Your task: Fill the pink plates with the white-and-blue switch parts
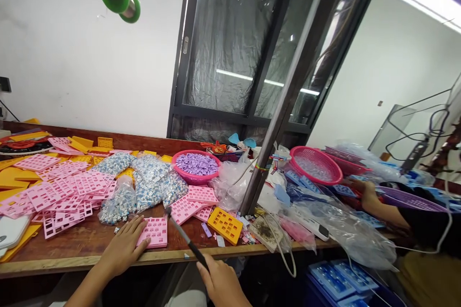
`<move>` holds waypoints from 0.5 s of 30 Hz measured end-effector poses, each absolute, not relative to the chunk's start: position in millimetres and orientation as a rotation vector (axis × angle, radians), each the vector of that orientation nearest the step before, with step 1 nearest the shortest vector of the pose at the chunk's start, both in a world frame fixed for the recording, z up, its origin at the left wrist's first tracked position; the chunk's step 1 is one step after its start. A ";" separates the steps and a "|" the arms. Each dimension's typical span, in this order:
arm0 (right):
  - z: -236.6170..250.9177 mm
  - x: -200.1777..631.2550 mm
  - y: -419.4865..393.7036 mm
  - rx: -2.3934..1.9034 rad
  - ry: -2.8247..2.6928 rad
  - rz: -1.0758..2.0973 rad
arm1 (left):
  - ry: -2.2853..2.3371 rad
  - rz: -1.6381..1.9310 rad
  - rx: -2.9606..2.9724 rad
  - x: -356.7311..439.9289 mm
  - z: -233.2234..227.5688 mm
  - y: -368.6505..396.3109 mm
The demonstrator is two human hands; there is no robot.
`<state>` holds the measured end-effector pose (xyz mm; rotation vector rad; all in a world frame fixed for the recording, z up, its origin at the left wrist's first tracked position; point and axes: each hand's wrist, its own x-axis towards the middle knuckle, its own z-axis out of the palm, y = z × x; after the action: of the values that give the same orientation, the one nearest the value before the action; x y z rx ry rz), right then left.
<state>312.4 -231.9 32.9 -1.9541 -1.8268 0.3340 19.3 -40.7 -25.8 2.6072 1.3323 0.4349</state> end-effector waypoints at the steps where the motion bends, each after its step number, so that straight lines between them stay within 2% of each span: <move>1: 30.0 312.0 -233.9 -1.986 -1.855 0.339 | 1.336 0.433 2.608 19.4 -26.6 -40.3; 9: 22.2 310.6 -246.5 -2.060 -1.827 0.283 | 1.335 0.481 2.606 19.3 -31.4 -38.2; 15: 16.9 316.6 -265.7 -1.916 -1.756 0.249 | 1.365 0.498 2.583 20.1 -34.6 -34.9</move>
<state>316.6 -265.7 16.9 -1.9156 -1.7557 0.2489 20.1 -34.9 -34.6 2.5826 1.3651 0.4980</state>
